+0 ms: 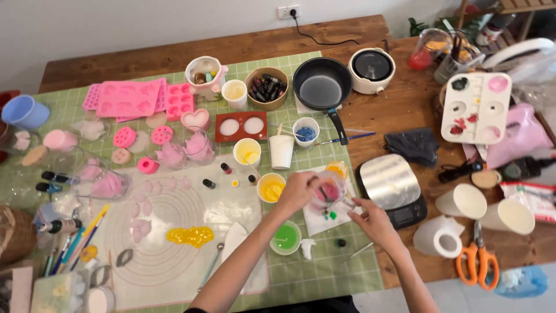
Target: The recorder is mixing dyes and shaping wax components for candle making at a studio workbench.
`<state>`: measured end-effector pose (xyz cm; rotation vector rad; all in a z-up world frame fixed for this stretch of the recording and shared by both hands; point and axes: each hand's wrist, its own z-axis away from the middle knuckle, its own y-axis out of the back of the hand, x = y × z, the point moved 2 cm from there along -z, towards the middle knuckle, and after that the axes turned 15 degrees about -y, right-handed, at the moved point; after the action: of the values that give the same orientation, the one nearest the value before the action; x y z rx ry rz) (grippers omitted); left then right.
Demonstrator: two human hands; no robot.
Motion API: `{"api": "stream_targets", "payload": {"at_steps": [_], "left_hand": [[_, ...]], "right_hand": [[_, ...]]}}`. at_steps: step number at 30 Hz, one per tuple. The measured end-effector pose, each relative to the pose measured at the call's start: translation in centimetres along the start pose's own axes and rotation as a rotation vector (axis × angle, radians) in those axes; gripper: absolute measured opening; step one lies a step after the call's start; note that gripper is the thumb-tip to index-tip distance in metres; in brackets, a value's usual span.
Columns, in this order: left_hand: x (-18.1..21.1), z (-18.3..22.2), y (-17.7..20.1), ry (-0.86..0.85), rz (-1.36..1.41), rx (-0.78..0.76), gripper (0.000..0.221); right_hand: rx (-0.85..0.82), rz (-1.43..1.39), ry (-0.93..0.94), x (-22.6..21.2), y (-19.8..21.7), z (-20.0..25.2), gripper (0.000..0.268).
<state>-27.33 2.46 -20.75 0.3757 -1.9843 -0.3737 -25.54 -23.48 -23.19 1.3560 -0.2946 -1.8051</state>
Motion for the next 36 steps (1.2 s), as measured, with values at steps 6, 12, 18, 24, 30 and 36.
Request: {"api": "stream_targets", "payload": {"at_steps": [6, 12, 18, 24, 30, 36], "left_hand": [[1.6, -0.1, 4.2, 0.309, 0.268, 0.273, 0.027], [3.0, -1.0, 2.7, -0.127, 0.033, 0.024, 0.02], [0.5, -1.4, -1.9, -0.491, -0.161, -0.405, 0.014], [2.4, -1.5, -0.8, -0.432, -0.079, -0.317, 0.013], [1.1, -0.7, -0.6, -0.241, -0.034, -0.207, 0.021], [3.4, 0.6, 2.5, -0.267, 0.023, 0.274, 0.03]], "right_hand": [[0.324, -0.226, 0.002, 0.5, -3.5, 1.8, 0.046], [0.514, -0.244, -0.023, 0.0, -5.3, 2.4, 0.036], [0.625, -0.23, 0.089, -0.2, -5.5, 2.7, 0.029], [0.655, -0.238, 0.216, 0.2, -5.6, 2.2, 0.028], [0.673, -0.227, 0.283, 3.7, -7.4, 0.8, 0.028], [0.5, -0.445, 0.412, 4.7, -7.5, 0.1, 0.036]]}}
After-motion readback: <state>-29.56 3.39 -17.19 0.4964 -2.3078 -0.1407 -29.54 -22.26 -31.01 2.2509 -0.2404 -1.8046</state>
